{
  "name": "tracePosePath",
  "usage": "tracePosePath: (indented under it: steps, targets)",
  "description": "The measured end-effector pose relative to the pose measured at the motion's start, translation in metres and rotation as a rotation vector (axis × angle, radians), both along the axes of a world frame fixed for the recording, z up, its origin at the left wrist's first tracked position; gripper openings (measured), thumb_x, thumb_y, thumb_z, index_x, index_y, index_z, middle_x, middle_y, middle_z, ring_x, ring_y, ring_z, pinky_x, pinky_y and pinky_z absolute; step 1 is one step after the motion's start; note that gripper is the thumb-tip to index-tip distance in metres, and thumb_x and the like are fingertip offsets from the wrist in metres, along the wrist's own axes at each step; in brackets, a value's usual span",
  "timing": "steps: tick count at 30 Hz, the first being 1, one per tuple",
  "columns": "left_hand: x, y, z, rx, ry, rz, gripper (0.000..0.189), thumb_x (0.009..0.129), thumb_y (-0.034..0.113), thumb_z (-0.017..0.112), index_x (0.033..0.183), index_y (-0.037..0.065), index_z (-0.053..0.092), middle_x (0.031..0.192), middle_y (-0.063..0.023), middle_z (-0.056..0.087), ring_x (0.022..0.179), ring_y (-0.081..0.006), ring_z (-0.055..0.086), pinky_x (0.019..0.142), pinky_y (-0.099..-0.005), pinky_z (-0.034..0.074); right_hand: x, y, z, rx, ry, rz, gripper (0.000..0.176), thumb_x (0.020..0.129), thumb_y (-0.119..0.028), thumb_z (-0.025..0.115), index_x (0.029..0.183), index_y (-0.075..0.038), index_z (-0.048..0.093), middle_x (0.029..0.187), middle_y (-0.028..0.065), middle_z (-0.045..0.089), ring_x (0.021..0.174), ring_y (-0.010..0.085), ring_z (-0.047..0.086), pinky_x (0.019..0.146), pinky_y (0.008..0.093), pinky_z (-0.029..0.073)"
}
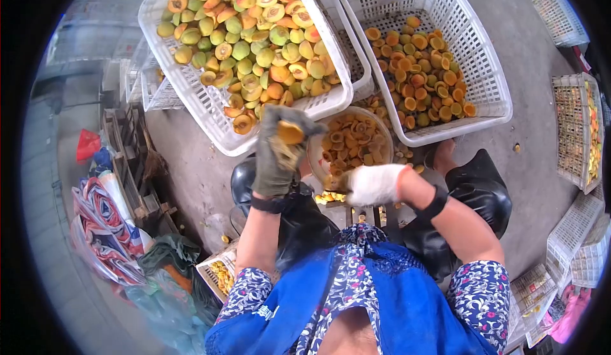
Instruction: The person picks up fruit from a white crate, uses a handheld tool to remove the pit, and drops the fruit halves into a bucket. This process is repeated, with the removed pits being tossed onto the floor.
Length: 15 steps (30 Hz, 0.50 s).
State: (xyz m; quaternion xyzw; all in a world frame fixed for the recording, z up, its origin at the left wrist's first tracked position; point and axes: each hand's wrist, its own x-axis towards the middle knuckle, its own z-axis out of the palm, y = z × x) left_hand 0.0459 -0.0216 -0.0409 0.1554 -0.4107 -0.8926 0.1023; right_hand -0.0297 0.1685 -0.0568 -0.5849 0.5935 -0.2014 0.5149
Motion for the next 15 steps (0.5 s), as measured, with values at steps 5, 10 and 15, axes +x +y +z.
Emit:
tracePosePath:
  steps: [5,10,15]
  targets:
    - [-0.050,0.011,0.076,-0.156,-0.088,0.212,0.040,0.096,0.042,0.046,0.101,0.004,0.057,0.094,-0.0099,0.059,0.087,-0.0250,0.059,0.088,-0.0464,0.048,0.002,0.013,-0.024,-0.100,0.242,-0.392,0.021,0.082,-0.015,0.051,0.095,0.001,0.059,0.079,0.0230,0.066,0.074,0.0361,0.066,0.066,0.0434,0.052]
    - [-0.109,-0.072,0.006,-1.242,-0.448,-0.415,0.026,0.096,0.013,0.047,0.118,0.002,0.055,0.117,-0.0136,0.061,0.105,-0.0234,0.059,0.088,-0.0344,0.049,-0.003,0.010,-0.055,-0.341,0.284,-0.318,0.020,0.077,-0.016,0.056,0.083,0.001,0.066,0.077,0.0185,0.065,0.070,0.0344,0.064,0.064,0.0419,0.052]
    - [-0.104,-0.076,-0.050,-1.757,-0.641,-0.634,0.034,0.090,0.027,0.058,0.112,0.001,0.058,0.104,-0.0123,0.066,0.094,-0.0245,0.062,0.083,-0.0350,0.048,-0.008,0.008,-0.060,-0.255,0.299,-0.270,0.019,0.078,-0.017,0.055,0.079,-0.002,0.068,0.078,0.0159,0.065,0.071,0.0320,0.064,0.063,0.0411,0.052]
